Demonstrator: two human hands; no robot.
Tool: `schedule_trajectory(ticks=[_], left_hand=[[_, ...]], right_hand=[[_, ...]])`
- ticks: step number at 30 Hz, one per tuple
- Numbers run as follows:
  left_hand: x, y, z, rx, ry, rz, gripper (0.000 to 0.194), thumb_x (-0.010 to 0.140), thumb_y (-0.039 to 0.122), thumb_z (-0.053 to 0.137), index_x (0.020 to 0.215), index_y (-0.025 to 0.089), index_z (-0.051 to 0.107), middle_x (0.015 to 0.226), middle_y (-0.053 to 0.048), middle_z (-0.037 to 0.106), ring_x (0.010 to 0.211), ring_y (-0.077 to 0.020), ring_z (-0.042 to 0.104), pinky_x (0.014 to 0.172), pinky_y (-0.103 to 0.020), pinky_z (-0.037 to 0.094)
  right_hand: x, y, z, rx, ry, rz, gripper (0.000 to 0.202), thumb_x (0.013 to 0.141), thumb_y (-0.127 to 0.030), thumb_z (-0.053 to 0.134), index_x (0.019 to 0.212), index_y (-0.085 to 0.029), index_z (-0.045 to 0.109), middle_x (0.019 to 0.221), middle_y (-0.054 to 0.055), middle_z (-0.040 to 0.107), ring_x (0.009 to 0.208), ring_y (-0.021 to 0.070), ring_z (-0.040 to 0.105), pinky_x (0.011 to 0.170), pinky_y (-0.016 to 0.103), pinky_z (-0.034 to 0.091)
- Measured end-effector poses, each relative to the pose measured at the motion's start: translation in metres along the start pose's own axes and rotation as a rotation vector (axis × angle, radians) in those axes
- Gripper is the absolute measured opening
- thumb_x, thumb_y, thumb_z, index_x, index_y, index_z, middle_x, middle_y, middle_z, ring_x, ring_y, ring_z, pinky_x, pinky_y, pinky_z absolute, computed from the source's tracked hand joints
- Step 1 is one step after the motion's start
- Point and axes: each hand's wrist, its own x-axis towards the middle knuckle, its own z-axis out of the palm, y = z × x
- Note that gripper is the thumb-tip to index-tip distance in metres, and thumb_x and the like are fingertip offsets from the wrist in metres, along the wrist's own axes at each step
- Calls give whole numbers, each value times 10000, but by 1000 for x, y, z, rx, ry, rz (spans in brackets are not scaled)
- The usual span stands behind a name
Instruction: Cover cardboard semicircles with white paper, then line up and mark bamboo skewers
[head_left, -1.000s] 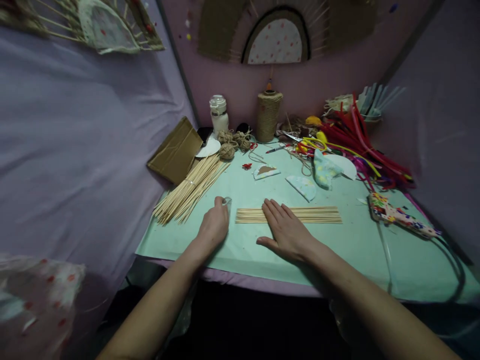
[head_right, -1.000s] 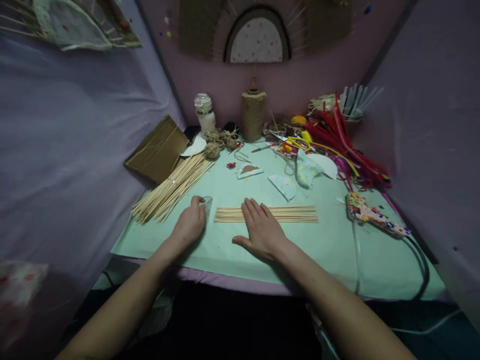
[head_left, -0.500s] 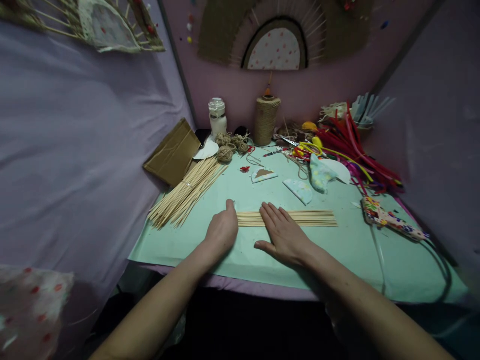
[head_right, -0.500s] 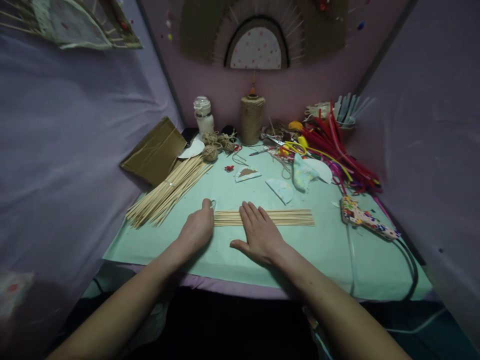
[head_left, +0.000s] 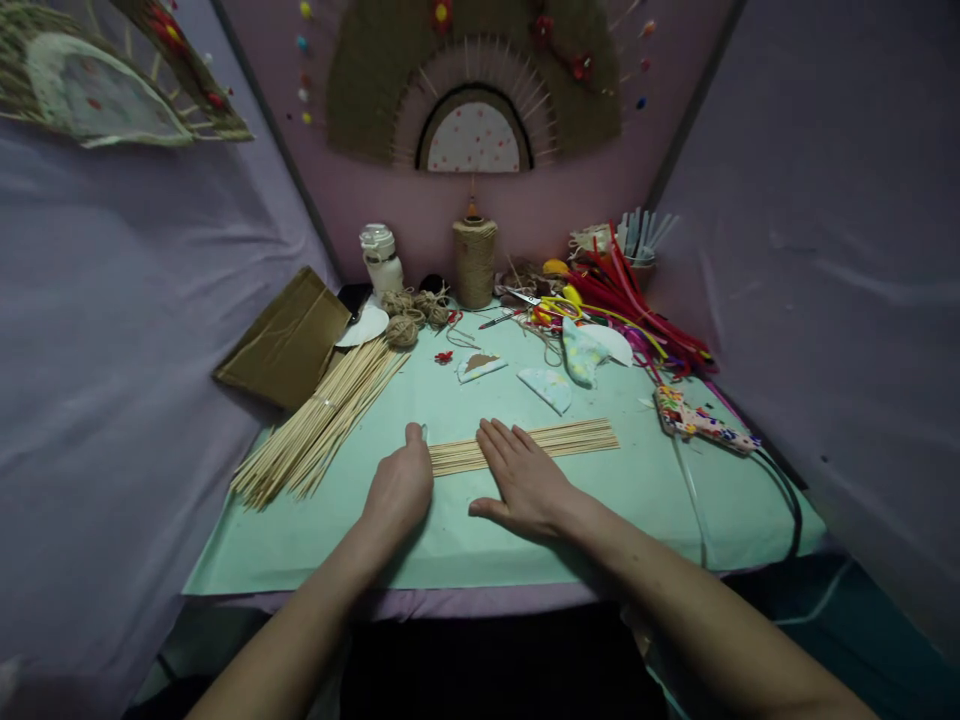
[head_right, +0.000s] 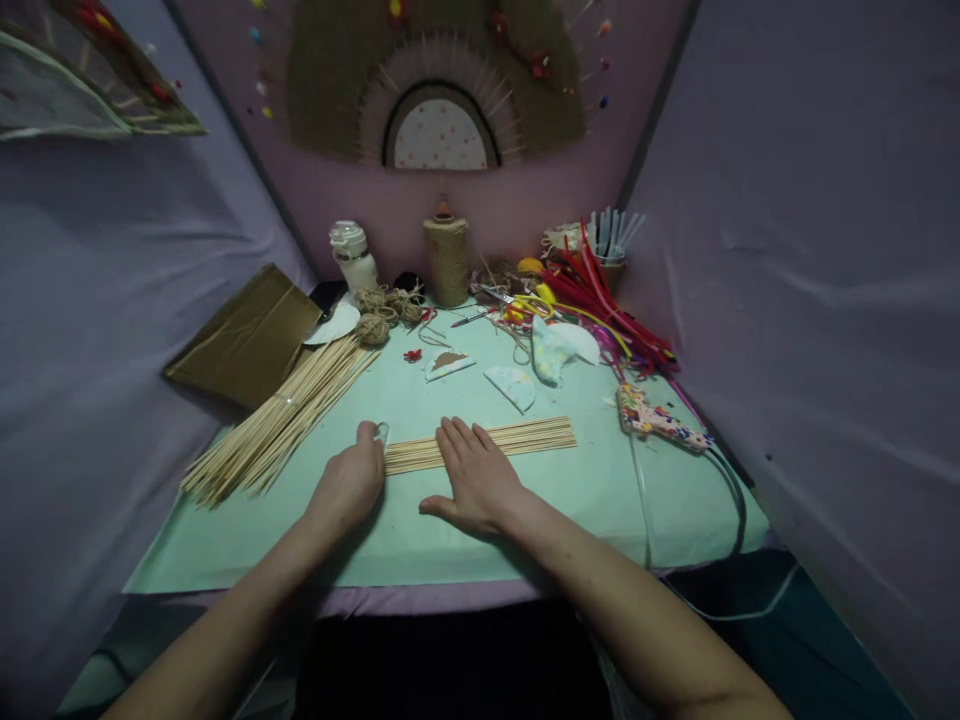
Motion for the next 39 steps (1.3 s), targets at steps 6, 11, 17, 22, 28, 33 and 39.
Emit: schedule_trajectory(ticks=[6, 11, 17, 22, 28, 33, 39], left_hand=[[1, -9, -6, -14, 34, -4, 323, 953, 304, 213, 1148, 164, 428, 806, -149, 698, 753, -316, 670, 668, -366, 431], [4, -40, -17, -41, 162, -104, 332, 962, 299, 223, 1186, 149, 417, 810, -136, 702, 820, -303, 681, 689, -354, 438], [-3, -35, -12, -18, 136, -104, 303, 961, 279, 236, 1155, 152, 430, 815, -131, 697, 810, -287, 684, 683, -340, 437], [-5, -9, -4, -21, 62, -36, 287, 961, 276, 221, 1131, 166, 424, 812, -131, 697, 783, -296, 674, 681, -351, 432], [-1, -3, -2, 0, 32, 20, 268, 961, 282, 212, 1096, 180, 419, 786, -122, 686, 740, -294, 661, 644, -342, 421], [0, -3, -3, 11, 31, 29, 286, 966, 295, 204, 1122, 174, 411, 791, -125, 688, 744, -293, 659, 650, -341, 422], [1, -2, -4, 27, 11, 7, 296, 966, 313, 203, 1125, 177, 413, 790, -129, 690, 749, -309, 662, 661, -355, 427]], right_hand=[[0, 0, 0, 15, -16, 18, 978, 836, -748, 320, 1488, -22, 247, 1568, 183, 156, 1460, 299, 109, 1177, 464, 142], [0, 2, 6, 10, 12, 4, 962, 840, -746, 309, 1497, -47, 237, 1569, 176, 171, 1459, 298, 111, 1175, 471, 151], [0, 4, 10, -27, 14, -1, 957, 844, -745, 292, 1497, -48, 237, 1569, 177, 179, 1456, 303, 126, 1166, 476, 169], [-1, 2, 9, -49, 34, -9, 953, 845, -742, 294, 1511, -67, 197, 1565, 176, 204, 1456, 298, 135, 1162, 478, 181], [0, 2, 7, -40, 20, 2, 954, 844, -739, 301, 1496, -45, 240, 1564, 181, 201, 1455, 302, 139, 1168, 464, 169], [0, 2, 8, -31, 34, 3, 961, 831, -747, 319, 1494, -54, 252, 1561, 174, 219, 1452, 305, 150, 1170, 464, 171], [0, 2, 8, -21, 22, 4, 971, 826, -751, 325, 1494, -51, 247, 1566, 173, 197, 1455, 304, 136, 1173, 464, 161]])
